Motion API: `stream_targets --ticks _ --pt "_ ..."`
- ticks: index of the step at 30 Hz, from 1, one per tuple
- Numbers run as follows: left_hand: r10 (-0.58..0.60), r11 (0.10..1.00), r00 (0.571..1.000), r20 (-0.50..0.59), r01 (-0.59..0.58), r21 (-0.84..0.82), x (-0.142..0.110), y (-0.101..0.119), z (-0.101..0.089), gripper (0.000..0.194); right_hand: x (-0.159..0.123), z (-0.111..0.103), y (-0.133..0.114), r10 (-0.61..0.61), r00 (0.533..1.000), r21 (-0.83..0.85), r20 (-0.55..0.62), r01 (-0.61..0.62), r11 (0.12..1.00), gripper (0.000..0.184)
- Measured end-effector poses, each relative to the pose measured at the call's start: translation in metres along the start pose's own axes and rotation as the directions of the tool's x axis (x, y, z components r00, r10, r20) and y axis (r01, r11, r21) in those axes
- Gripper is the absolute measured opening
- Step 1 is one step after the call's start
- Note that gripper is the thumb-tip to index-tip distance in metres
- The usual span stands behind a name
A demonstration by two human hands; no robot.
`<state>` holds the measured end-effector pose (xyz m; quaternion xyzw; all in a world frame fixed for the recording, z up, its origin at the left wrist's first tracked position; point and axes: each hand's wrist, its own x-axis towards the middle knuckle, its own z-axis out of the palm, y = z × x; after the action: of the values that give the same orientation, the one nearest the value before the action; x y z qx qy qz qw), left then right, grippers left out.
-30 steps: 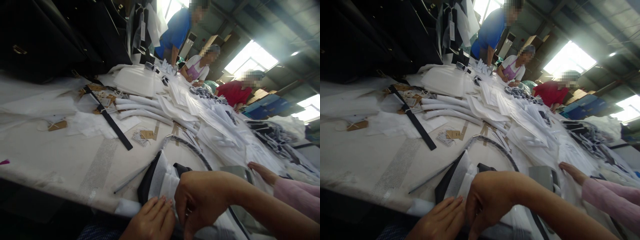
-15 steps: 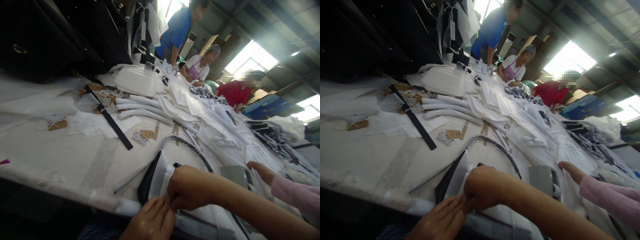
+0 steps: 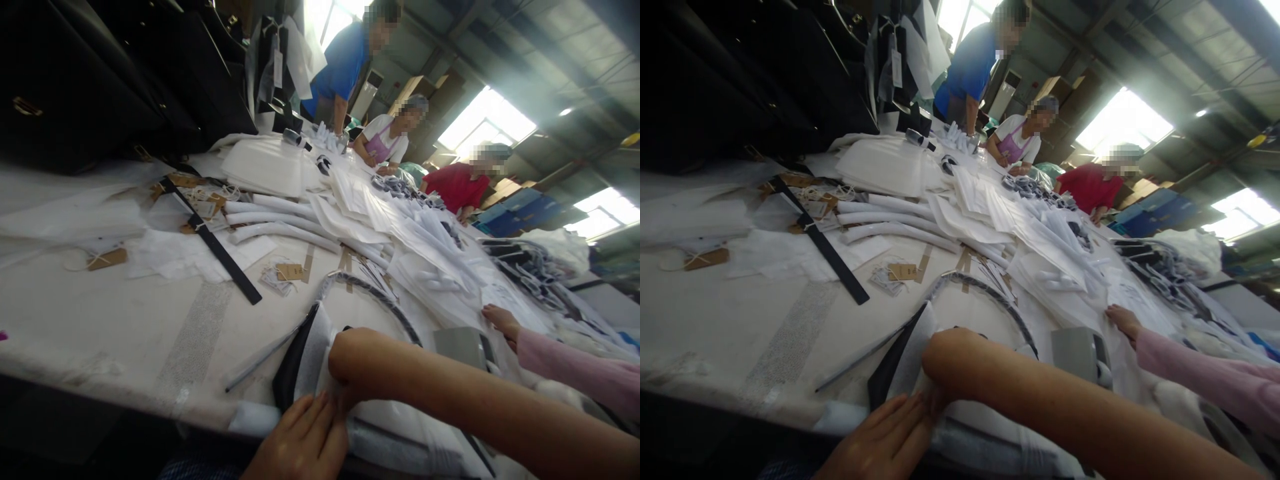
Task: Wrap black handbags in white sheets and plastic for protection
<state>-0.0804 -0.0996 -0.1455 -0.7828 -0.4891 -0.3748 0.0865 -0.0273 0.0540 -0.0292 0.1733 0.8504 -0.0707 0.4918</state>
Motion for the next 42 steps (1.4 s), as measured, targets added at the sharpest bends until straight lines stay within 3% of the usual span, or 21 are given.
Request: stream_targets --ticks 3,8,18,24,29,36,42 --pt "-0.002 1.0 1.0 -0.007 0.002 -0.018 -0.001 -0.001 -0.001 0.045 -0.005 -0.004 0.001 0.011 0.995 -0.064 0.096 -0.005 0.998 0.032" --pt "-0.01 1.0 1.0 0.001 0.01 -0.018 0.002 -0.006 -0.009 0.042 -0.005 -0.002 0.0 -0.024 0.999 -0.156 0.03 0.029 0.987 0.04" --pt "0.031 0.994 0.999 0.008 -0.03 -0.105 0.01 -0.008 -0.005 0.04 -0.011 -0.009 0.008 -0.11 0.994 -0.211 0.008 0.109 0.971 0.026" --pt "0.068 0.996 0.996 -0.053 -0.071 -0.054 0.008 -0.01 -0.003 0.04 -0.017 -0.017 0.016 -0.101 0.995 -0.158 0.022 0.103 0.982 0.022" --pt "0.071 0.997 0.994 -0.078 -0.074 -0.036 0.003 -0.011 0.004 0.038 -0.014 -0.022 0.017 -0.065 0.997 -0.173 -0.031 0.058 0.983 0.033" --pt "0.04 0.998 0.991 -0.125 -0.045 -0.035 0.006 -0.007 0.012 0.041 0.005 -0.011 0.028 -0.027 0.995 -0.173 -0.096 0.01 0.985 0.055" --pt "0.063 0.998 0.992 -0.107 -0.064 -0.01 0.005 -0.008 0.011 0.041 0.011 -0.012 0.041 0.06 0.997 -0.112 -0.046 -0.065 0.992 0.072"
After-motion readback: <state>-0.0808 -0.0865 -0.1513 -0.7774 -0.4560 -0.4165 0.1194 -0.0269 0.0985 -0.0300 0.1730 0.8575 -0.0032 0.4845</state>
